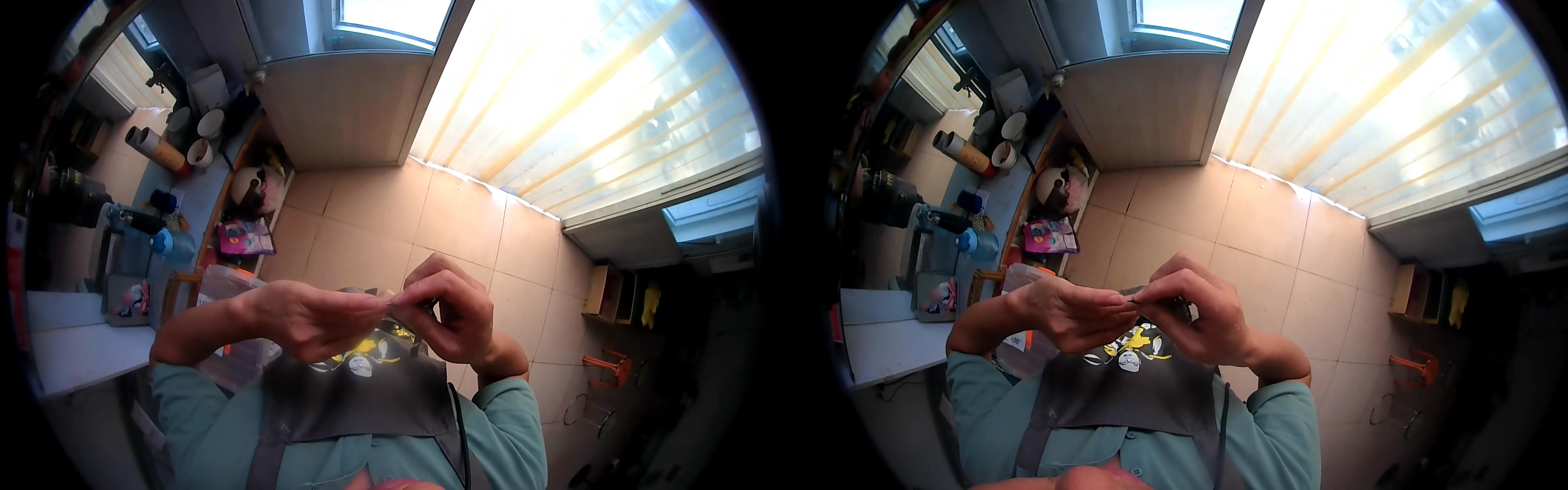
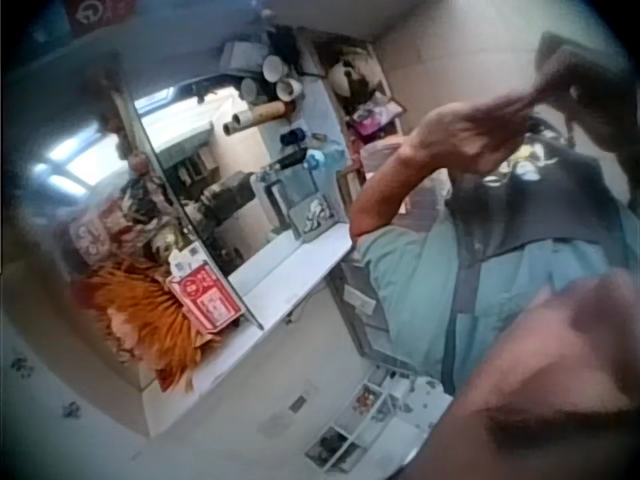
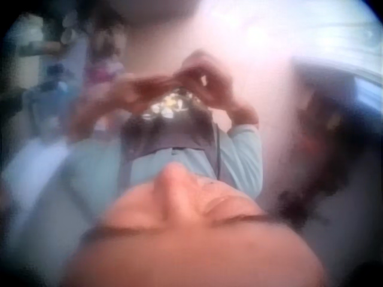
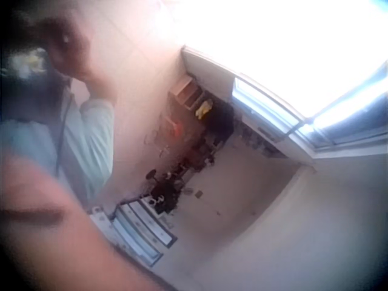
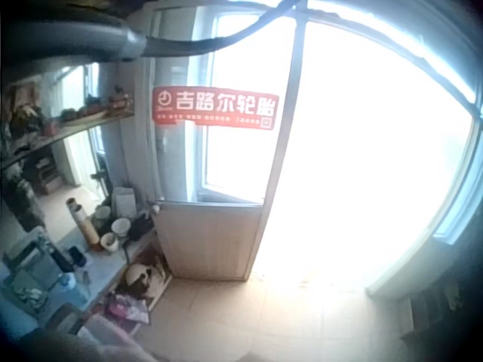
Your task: The person uses pliers to strip the insulation from a small wire and then twists the exposed strands. They continue to manipulate the wire ends, likely preparing them for a connection or soldering.
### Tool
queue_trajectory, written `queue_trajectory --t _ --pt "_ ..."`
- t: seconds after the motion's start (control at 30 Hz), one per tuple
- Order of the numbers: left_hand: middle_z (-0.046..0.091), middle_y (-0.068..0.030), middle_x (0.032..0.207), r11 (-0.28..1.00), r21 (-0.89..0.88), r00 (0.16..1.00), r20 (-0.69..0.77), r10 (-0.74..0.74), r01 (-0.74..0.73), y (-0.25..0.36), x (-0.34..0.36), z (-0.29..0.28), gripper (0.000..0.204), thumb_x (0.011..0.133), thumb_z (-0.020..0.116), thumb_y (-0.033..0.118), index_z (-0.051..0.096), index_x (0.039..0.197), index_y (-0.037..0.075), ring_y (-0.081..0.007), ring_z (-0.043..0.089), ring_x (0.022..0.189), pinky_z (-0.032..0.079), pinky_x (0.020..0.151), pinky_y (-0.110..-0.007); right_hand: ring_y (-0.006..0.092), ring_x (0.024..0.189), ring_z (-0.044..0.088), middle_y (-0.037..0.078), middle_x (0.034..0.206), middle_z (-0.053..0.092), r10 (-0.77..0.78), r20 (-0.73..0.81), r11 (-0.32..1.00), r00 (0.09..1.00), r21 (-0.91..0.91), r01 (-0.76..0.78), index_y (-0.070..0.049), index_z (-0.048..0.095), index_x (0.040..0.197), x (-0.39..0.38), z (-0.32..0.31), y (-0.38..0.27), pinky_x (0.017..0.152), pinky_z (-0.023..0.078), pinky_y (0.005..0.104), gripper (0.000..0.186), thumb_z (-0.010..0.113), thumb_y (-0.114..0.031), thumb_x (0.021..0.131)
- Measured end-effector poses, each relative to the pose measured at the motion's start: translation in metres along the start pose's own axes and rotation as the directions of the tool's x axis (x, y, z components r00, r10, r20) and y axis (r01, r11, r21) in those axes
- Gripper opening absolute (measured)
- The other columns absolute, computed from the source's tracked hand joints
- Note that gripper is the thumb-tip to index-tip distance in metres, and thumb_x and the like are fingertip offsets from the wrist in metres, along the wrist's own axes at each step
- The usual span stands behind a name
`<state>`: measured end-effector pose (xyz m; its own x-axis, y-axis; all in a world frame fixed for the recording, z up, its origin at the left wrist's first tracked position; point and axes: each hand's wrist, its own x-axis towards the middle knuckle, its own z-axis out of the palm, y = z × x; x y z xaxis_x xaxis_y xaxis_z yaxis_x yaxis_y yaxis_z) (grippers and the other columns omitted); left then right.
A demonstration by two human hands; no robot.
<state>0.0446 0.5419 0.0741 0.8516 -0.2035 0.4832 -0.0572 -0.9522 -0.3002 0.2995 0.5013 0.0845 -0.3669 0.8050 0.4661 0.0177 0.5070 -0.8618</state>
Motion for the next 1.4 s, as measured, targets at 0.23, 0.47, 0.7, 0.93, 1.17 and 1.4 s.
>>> queue_trajectory --t 0.23,0.47,0.7,0.93,1.17,1.4 --pt "0.078 -0.0163 0.106 0.999 -0.041 1.000 -0.023 -0.019 0.018 0.001 0.001 0.001 0.019 0.091 0.061 0.002 0.076 0.098 -0.007 -0.0230 0.073 0.111 0.046 0.120 -0.038 0.0183 0.080 0.065 0.011 0.093 0.065 0.035 0.002 0.999 0.999 0.014 -0.035 -0.001 0.069 0.103 -0.001 0.000 0.002 0.066 0.050 0.0279 0.022 0.077 0.009 0.085" --pt "0.078 -0.0164 0.107 1.000 -0.006 0.999 -0.035 0.012 -0.012 0.000 0.003 0.001 0.019 0.092 0.062 0.002 0.076 0.099 -0.007 -0.0225 0.073 0.110 0.047 0.119 -0.038 0.0200 0.080 0.067 0.010 0.093 0.065 0.065 -0.001 0.998 0.998 0.015 -0.065 -0.002 0.070 0.103 -0.004 0.001 0.002 0.068 0.052 0.0296 0.021 0.078 0.005 0.086" --pt "0.078 -0.0165 0.109 1.000 -0.027 0.999 -0.030 0.012 -0.013 0.002 0.004 0.000 0.018 0.094 0.062 0.002 0.077 0.100 -0.007 -0.0220 0.073 0.112 0.046 0.120 -0.038 0.0159 0.080 0.061 0.013 0.096 0.063 0.024 0.023 0.999 0.999 0.044 -0.025 0.003 0.068 0.103 -0.006 0.001 0.004 0.065 0.047 0.0256 0.021 0.073 0.013 0.086" --pt "0.078 -0.0165 0.110 0.999 -0.038 0.999 -0.037 0.007 -0.008 0.005 0.003 0.000 0.018 0.094 0.062 0.001 0.077 0.101 -0.006 -0.0217 0.073 0.113 0.046 0.120 -0.038 0.0198 0.081 0.066 0.010 0.092 0.065 0.062 0.008 0.998 0.998 0.030 -0.062 -0.003 0.069 0.102 -0.007 0.003 0.002 0.067 0.051 0.0298 0.020 0.077 0.007 0.086" --pt "0.078 -0.0161 0.109 0.997 -0.071 0.999 -0.033 -0.005 0.003 0.008 0.004 -0.001 0.018 0.092 0.063 0.002 0.077 0.100 -0.006 -0.0227 0.073 0.113 0.045 0.121 -0.039 0.0190 0.080 0.066 0.009 0.093 0.065 0.086 0.015 0.995 0.996 0.039 -0.087 -0.003 0.069 0.102 -0.010 0.004 0.001 0.067 0.051 0.0292 0.020 0.076 0.007 0.087" --pt "0.077 -0.0154 0.110 0.989 -0.143 0.996 -0.071 -0.046 0.036 0.009 0.005 0.001 0.019 0.086 0.065 0.002 0.077 0.098 -0.006 -0.0228 0.072 0.114 0.041 0.124 -0.040 0.0184 0.082 0.063 0.011 0.094 0.064 0.062 0.014 0.997 0.998 0.040 -0.063 0.001 0.068 0.102 -0.012 0.005 0.003 0.069 0.049 0.0287 0.019 0.074 0.010 0.086"
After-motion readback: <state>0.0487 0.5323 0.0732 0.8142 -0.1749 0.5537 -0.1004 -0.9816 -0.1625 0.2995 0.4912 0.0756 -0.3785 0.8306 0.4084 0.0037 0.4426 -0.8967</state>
